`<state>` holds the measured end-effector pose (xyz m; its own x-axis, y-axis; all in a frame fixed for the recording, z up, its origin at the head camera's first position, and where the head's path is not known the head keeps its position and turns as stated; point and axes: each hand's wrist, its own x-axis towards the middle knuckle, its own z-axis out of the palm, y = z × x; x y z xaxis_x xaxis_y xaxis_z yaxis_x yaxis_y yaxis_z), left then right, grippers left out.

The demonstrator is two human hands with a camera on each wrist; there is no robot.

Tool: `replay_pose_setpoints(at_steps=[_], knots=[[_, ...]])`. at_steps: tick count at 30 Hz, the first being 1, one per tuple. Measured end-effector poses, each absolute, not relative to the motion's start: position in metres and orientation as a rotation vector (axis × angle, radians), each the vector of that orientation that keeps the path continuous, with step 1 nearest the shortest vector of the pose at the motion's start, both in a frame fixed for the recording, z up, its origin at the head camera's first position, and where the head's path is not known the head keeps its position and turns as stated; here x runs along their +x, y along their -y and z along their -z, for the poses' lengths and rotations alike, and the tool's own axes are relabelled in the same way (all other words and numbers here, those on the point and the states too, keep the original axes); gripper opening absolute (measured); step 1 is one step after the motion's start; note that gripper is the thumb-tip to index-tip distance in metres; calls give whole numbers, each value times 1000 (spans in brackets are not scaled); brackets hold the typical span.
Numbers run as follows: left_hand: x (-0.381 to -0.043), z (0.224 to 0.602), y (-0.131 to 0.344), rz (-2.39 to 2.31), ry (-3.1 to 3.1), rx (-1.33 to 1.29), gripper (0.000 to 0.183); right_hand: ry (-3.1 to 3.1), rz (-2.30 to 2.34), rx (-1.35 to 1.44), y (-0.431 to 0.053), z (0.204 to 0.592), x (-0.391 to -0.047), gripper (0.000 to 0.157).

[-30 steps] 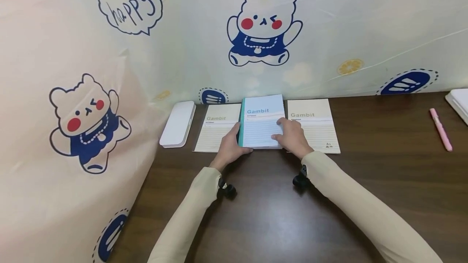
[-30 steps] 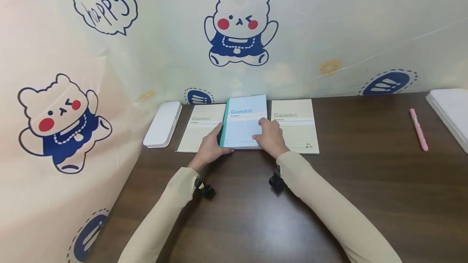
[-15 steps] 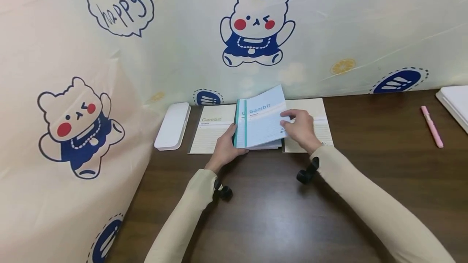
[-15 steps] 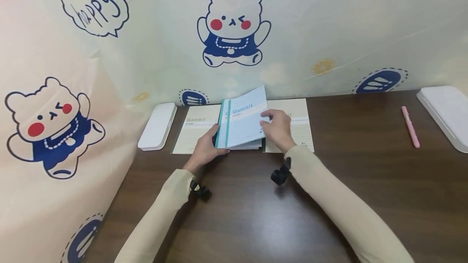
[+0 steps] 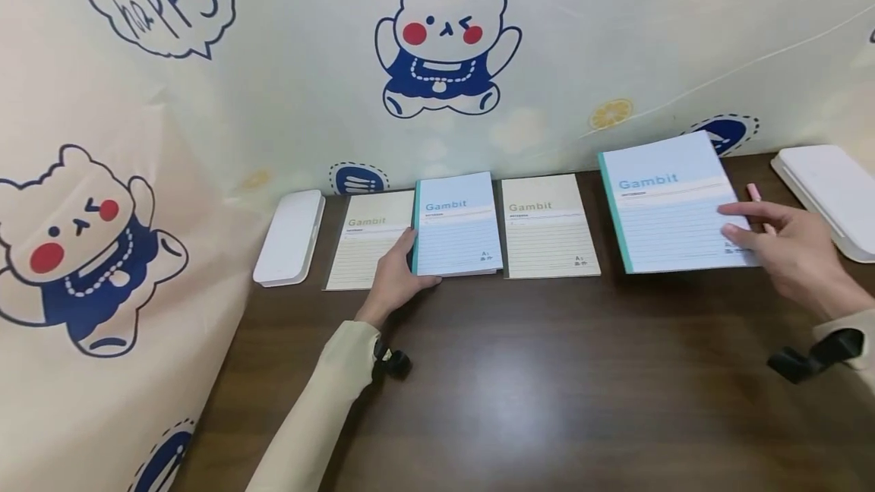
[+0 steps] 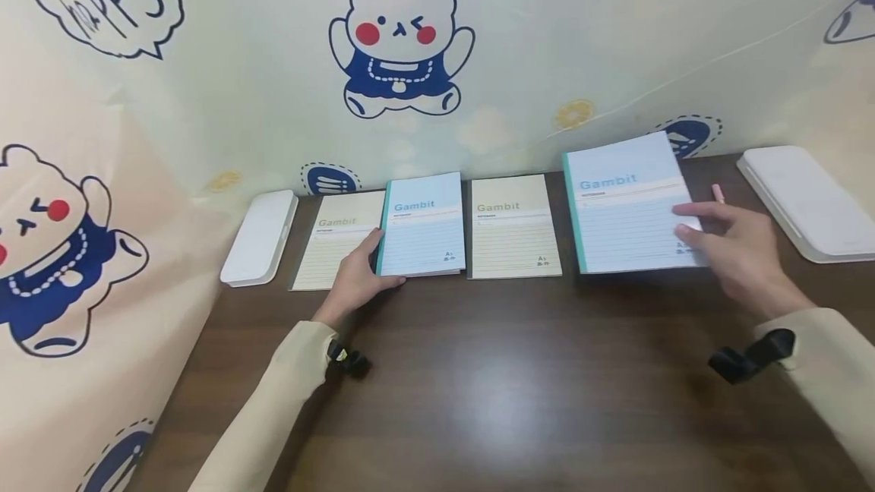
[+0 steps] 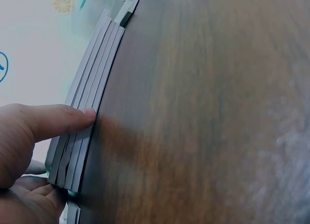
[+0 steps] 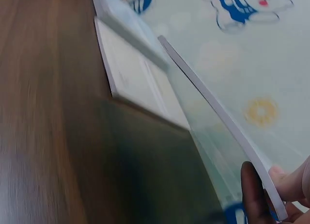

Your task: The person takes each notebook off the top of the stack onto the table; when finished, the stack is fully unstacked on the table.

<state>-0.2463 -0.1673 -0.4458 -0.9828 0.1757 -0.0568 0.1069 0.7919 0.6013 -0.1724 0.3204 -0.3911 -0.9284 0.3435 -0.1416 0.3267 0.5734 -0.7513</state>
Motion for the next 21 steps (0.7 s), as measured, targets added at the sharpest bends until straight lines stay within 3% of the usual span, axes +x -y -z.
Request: replay_pose_setpoints(at_steps=[11,21], knots=[[-246,447,167,-953,-2879,242,98,2753,-1390,-567,-332,420,-194,52],[-247,445,164,-943,-2888,229,99,3059,-922,-176,-330,436,-206,40]])
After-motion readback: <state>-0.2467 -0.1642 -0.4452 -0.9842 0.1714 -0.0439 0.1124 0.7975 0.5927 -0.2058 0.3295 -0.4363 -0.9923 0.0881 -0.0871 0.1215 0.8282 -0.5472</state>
